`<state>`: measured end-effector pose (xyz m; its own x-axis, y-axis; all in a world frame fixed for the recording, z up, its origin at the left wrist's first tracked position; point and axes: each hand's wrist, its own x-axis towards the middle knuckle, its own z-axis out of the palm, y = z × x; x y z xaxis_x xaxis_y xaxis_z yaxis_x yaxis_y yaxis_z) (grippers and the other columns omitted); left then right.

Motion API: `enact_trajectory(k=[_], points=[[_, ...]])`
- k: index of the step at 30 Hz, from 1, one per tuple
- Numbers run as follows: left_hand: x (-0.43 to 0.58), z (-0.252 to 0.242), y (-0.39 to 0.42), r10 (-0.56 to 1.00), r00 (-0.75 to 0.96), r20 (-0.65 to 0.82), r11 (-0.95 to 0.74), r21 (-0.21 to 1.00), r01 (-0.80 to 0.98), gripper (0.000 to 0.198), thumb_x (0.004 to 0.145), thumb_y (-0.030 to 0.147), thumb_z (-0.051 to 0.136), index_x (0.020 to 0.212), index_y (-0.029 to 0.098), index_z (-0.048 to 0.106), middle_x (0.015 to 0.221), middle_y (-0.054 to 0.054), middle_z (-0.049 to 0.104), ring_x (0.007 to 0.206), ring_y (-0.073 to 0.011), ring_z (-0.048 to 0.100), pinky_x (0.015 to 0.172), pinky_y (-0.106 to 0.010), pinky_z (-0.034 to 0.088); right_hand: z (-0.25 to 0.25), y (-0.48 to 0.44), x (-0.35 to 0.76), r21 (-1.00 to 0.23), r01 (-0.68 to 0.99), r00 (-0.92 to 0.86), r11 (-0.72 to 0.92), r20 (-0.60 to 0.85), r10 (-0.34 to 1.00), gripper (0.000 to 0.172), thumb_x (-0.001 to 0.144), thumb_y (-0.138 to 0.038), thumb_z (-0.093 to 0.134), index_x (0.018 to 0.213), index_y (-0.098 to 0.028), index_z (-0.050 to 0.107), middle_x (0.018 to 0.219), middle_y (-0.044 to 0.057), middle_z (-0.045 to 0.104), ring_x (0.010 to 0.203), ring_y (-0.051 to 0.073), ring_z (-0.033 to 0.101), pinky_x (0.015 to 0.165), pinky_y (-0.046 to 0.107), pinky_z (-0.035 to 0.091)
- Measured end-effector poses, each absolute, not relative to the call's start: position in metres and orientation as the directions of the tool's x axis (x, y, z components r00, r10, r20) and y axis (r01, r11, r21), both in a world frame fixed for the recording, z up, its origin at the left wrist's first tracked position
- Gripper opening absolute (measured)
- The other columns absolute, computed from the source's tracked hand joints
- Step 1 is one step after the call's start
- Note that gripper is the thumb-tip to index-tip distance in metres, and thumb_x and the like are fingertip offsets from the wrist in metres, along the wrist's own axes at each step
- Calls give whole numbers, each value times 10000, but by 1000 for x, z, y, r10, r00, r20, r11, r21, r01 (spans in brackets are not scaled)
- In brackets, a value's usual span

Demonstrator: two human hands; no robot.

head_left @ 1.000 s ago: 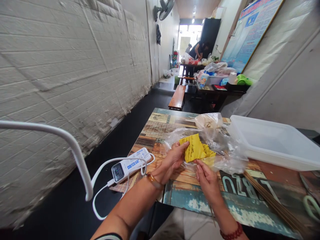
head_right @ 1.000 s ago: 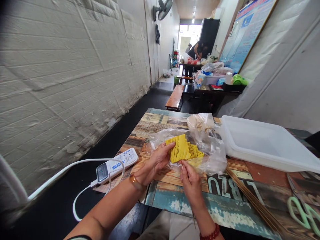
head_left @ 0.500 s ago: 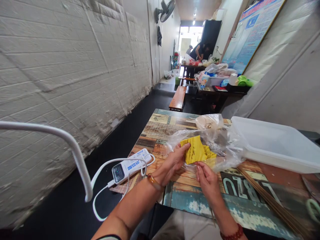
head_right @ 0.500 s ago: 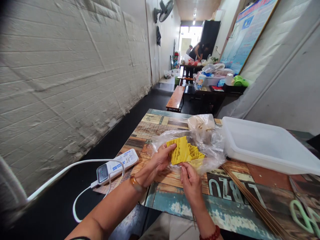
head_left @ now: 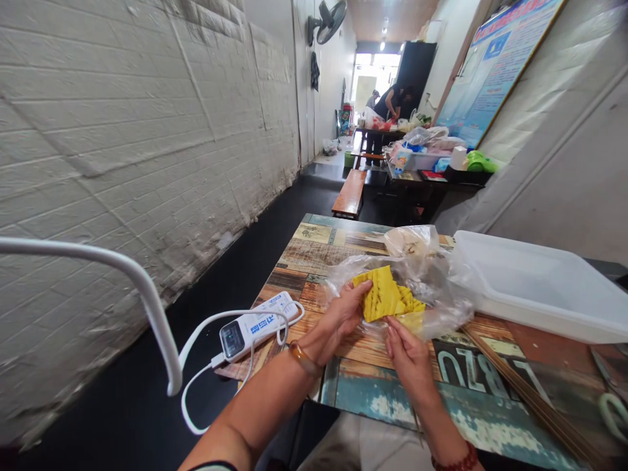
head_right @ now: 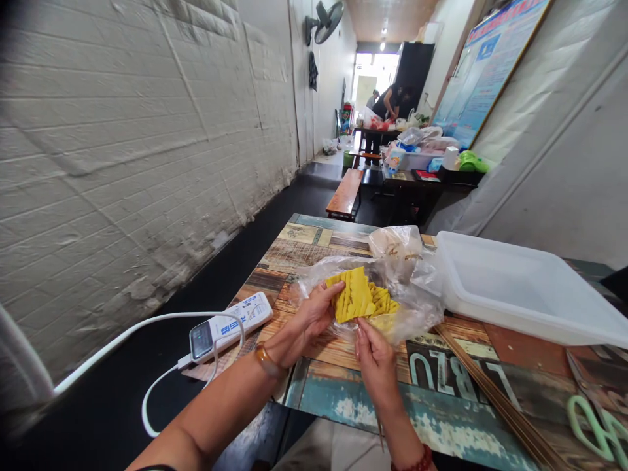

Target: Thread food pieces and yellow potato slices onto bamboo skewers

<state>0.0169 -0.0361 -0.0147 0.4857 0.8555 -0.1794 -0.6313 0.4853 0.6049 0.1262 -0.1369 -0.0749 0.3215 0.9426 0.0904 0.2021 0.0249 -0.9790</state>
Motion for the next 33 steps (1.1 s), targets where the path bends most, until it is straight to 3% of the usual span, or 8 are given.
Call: enact_trajectory(k=[9,16,24,33], points=[[22,-17,-38,850,494,-181,495,595,-634,196,720,193,698,892,109,661,892,-106,718,911,-238,670,871,-352,514,-71,-134,126,-952,298,296,74,166,940,306,911,-428,437,967,-175,600,570,-40,487,510,132,475,525,252,379],[21,-15,-38,832,521,-190,521,588,-619,215,728,206,687,915,101,668,886,-111,718,914,-240,667,863,-340,512,-72,-135,127,-960,274,285,65,145,948,309,898,-423,454,996,-173,608,571,-36,490,510,136,476,518,252,379],[23,-18,-39,861,474,-185,471,641,-606,301,671,251,747,928,116,667,849,-94,715,860,-232,675,811,-341,528,-69,-132,125,-974,224,323,42,115,939,332,854,-480,501,901,-184,643,505,-32,511,459,143,478,462,253,367],[23,-14,-40,844,491,-218,503,640,-581,206,713,232,705,869,102,671,843,-109,712,868,-235,669,842,-350,517,-66,-131,124,-963,266,360,40,137,923,341,856,-510,494,801,-201,625,503,-26,525,462,137,477,449,247,362]])
